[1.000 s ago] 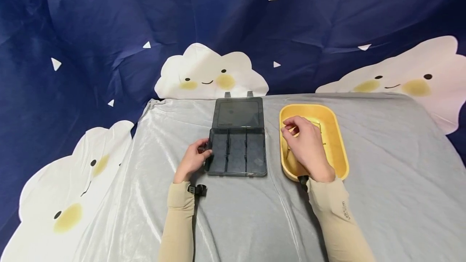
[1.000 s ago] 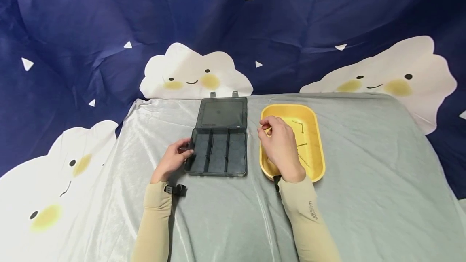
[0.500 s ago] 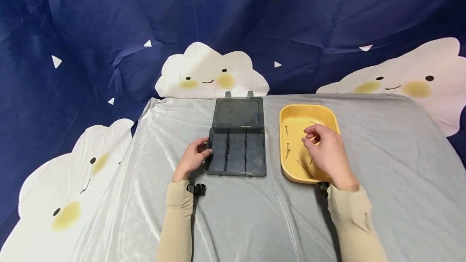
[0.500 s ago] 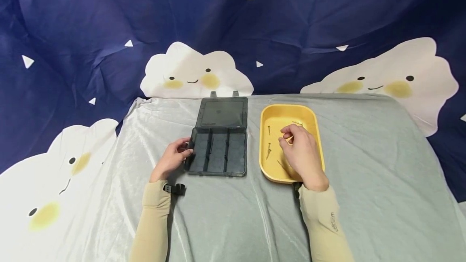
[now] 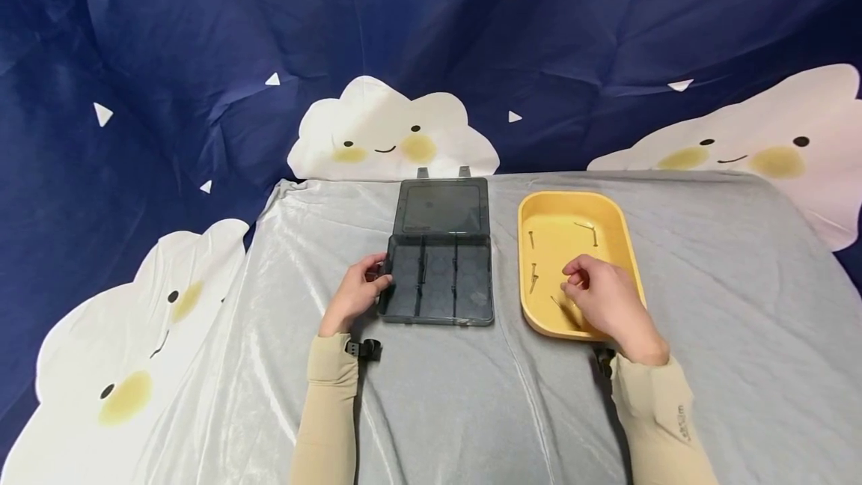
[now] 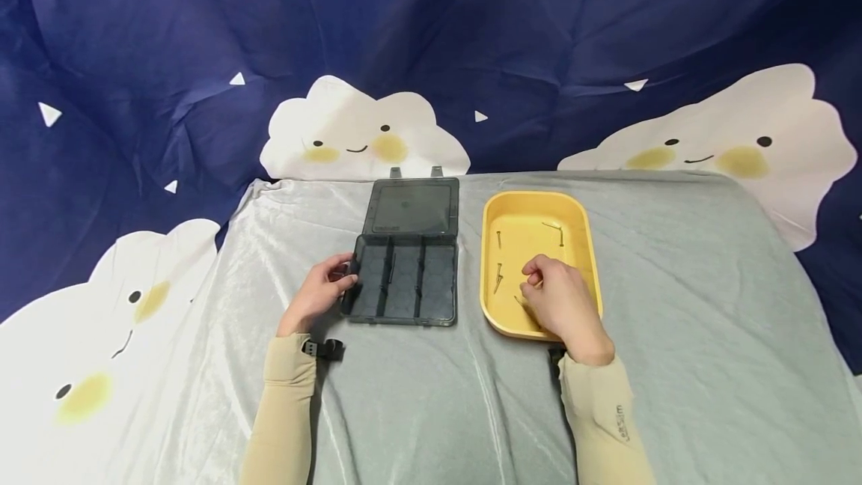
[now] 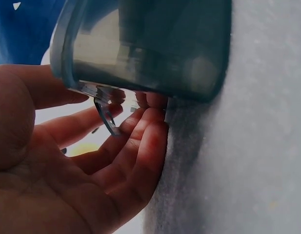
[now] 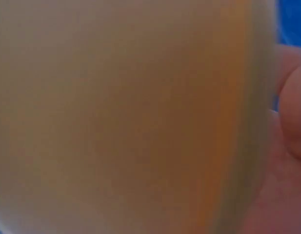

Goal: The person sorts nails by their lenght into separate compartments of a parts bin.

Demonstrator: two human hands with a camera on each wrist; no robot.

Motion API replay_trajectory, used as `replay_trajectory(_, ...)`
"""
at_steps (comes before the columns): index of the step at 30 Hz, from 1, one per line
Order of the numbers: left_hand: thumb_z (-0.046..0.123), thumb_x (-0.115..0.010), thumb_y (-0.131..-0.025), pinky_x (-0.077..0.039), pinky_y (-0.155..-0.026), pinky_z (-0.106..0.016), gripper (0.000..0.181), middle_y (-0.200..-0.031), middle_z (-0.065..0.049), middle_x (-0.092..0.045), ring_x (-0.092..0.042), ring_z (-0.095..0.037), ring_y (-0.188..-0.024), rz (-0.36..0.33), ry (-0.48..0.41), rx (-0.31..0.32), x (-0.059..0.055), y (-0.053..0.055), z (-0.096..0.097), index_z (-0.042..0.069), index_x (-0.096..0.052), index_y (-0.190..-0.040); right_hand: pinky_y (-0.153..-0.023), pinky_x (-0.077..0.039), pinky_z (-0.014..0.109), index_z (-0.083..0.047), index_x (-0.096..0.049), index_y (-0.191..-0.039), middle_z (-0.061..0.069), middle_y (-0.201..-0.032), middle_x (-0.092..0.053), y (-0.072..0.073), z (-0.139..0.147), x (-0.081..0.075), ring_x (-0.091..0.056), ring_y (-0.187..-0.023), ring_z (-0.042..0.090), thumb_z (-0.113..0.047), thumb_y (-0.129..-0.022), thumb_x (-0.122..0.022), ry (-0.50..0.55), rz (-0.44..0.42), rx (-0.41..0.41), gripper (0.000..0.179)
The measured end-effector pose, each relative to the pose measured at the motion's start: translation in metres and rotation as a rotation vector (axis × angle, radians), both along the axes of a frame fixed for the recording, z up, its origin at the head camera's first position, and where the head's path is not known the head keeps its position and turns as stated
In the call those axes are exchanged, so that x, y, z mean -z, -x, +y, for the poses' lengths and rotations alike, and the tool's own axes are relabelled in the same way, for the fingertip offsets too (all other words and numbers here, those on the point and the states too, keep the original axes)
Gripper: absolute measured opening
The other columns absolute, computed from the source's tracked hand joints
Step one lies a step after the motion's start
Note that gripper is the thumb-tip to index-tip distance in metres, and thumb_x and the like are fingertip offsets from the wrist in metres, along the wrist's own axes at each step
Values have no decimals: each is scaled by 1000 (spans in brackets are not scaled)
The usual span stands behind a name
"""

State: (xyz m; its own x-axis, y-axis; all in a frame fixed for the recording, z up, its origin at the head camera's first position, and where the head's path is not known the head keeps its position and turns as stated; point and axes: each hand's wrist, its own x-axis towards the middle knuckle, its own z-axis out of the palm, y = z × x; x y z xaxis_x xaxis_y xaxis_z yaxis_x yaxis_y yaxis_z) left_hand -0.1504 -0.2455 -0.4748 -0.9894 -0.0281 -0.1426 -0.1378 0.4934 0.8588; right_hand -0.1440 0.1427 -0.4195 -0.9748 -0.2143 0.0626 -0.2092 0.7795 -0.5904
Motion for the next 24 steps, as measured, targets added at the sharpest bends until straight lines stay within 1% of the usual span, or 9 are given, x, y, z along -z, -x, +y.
replay_trajectory(5, 5, -62, -90, -46, -76, -26, 47, -114, -22, -61, -59, -29, -99, -9, -13, -2, 1, 0, 1, 1, -53, -136, -72, -41, 34, -5, -64, -91, 1, -76, -62, -3, 1, 9, -55, -74, 21, -8, -85, -58, -61, -62, -24, 9)
replay_trajectory(11, 4, -62, -90, -45, -76, -25, 46, -115, -23, -61, -60, -30, -100, -8, -21, -2, 2, 1, 1, 1, -53, -135, -71, -41, 34, -7, -62, -86, 0, -74, -59, -2, 1, 14, -55, -75, 22, -8, -83, -59, -99, -102, -39, 5)
replay_trajectory(17, 5, -62, -90, -45, -77, -25, 47, -116, -23, -61, -59, -30, -102, -12, -16, -1, 1, 2, 0, 2, -53, -136, -67, -41, 32, -6, -63, -85, 2, -72, -58, -1, 0, 16, -54, -72, 22, -4, -80, -57, -130, -134, -55, 8)
replay_trajectory(24, 5, -62, -90, -46, -78, -26, 48, -115, -22, -61, -59, -29, -100, -14, -10, 1, -1, 0, 1, 2, -52, -136, -64, -40, 31, -6, -62, -85, 3, -74, -59, -2, 0, 20, -53, -70, 21, -2, -78, -54, -156, -183, -66, 12)
